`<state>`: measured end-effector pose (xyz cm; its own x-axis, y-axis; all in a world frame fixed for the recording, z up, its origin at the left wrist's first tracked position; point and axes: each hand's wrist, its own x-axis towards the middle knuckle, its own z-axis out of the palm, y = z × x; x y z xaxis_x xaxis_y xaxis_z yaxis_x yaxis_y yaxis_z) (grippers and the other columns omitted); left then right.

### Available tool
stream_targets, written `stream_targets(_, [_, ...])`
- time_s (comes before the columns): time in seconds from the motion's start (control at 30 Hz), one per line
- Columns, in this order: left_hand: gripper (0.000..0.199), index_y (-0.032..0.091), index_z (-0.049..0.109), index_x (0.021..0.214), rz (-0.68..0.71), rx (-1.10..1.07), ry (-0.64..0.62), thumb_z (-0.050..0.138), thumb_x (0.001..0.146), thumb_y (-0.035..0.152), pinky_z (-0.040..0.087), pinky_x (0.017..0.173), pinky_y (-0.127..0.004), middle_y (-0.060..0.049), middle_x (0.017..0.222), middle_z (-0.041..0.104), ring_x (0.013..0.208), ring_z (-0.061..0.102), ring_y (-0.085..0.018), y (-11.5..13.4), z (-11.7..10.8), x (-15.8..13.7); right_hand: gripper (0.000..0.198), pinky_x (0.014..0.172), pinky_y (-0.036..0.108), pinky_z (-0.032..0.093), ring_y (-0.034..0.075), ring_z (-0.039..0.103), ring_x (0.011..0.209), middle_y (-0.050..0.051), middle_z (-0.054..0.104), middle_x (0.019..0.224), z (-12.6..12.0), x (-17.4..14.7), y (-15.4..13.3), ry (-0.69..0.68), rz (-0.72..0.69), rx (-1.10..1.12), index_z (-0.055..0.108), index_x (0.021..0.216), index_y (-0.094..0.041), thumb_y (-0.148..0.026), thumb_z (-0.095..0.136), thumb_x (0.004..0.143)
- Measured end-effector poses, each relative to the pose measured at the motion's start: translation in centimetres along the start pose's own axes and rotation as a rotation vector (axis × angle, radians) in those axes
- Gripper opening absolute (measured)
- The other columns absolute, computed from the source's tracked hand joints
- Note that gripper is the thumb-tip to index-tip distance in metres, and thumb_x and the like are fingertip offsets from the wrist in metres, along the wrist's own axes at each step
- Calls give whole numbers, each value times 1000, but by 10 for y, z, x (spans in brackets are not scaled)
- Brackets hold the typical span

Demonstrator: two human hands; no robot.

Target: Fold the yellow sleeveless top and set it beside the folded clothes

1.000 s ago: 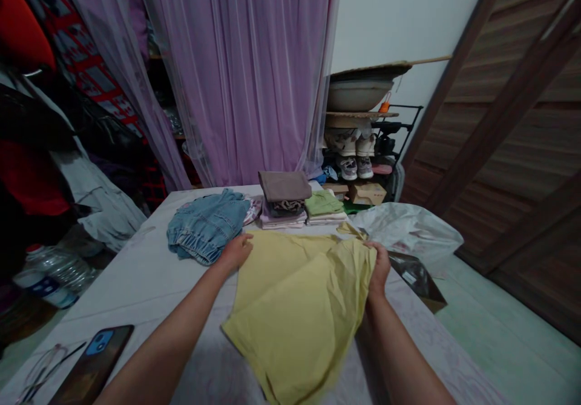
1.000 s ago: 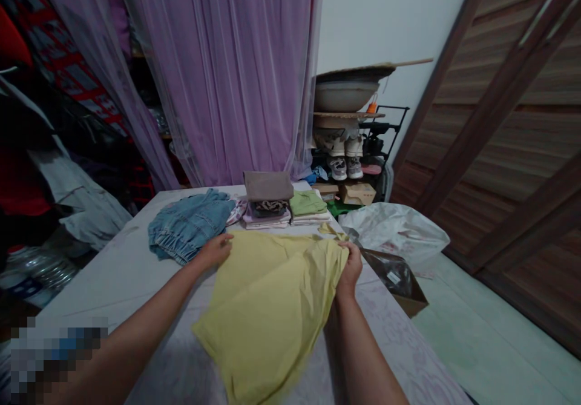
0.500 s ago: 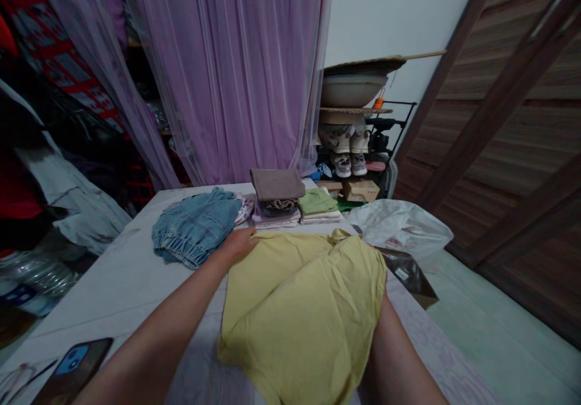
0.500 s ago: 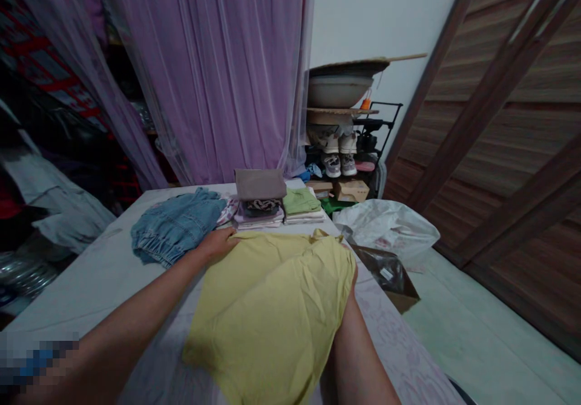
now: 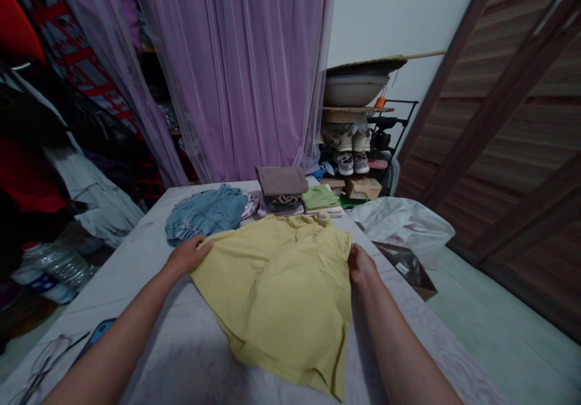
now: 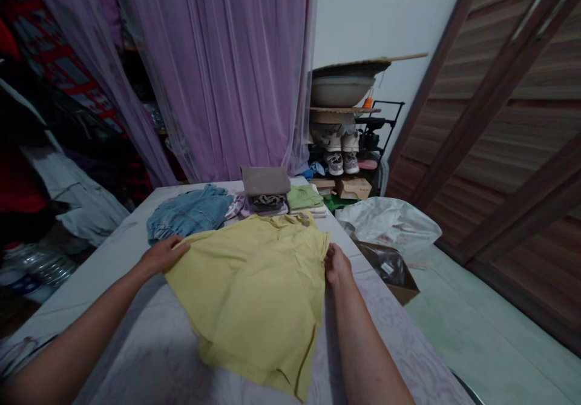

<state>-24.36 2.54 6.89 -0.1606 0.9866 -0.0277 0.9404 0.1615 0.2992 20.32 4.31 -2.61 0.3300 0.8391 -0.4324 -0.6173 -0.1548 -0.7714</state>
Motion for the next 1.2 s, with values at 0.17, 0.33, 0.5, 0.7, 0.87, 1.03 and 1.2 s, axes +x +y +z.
stream_targets(0.17, [50, 22, 64, 116, 28, 66, -80, 40, 86, 55, 48, 81, -31, -9, 118, 70, 105, 66, -26, 11, 5, 9, 28, 59, 31, 55, 20, 67, 60, 6, 71, 64, 13, -23, 0, -42, 118, -137, 68, 84, -17, -42, 56, 88])
stream_targets(0.33, [35, 21, 68, 105, 59, 229, -123, 49, 85, 43, 49, 79, -35, -12, 114, 71, 103, 66, -30, 38, 3, 21, 13, 57, 24, 54, 18, 69, 66, 2, 73, 68, 28, -32, -11, 91, -138, -205, 67, 79, -17, -13, 68, 67])
stream_targets(0.5, [31, 22, 66, 110, 224, 263, 237, 45, 91, 32, 48, 83, -41, -13, 108, 70, 101, 65, -32, 60, 3, 39, 21, 61, 18, 53, 14, 70, 76, -3, 76, 80, 16, -34, -10, 157, -310, -142, 65, 91, -21, -19, 63, 70])
stream_targets(0.7, [48, 15, 54, 132, 380, 206, 457, 55, 84, 22, 31, 109, -52, -19, 141, 51, 129, 46, -35, 80, 39, 21, 11, 57, 26, 56, 20, 71, 67, 4, 75, 70, -7, -37, 6, 119, -115, -194, 67, 81, -19, -26, 67, 72])
stream_targets(0.87, [24, 20, 64, 110, 768, -33, 326, 49, 93, 29, 44, 96, -39, -10, 112, 68, 108, 59, -23, 78, 78, -44, 18, 73, 31, 58, 23, 73, 80, 9, 77, 81, -9, -45, 2, -97, 67, -249, 71, 89, -16, -31, 65, 80])
stream_targets(1.03, [22, 21, 64, 90, 936, -133, 73, 51, 94, 39, 47, 77, -30, -5, 89, 67, 86, 60, -18, 53, 81, -93, 22, 78, 33, 58, 23, 74, 80, 9, 77, 79, -1, -53, 1, -116, 149, -216, 71, 99, -14, -26, 63, 82])
stream_targets(1.2, [26, 24, 64, 101, 1024, -49, -99, 62, 87, 46, 42, 85, -34, -5, 102, 66, 96, 58, -21, 39, 75, -117, 16, 71, 31, 58, 20, 72, 68, 6, 75, 72, 0, -49, 11, 8, 159, -139, 69, 96, -15, -24, 58, 88])
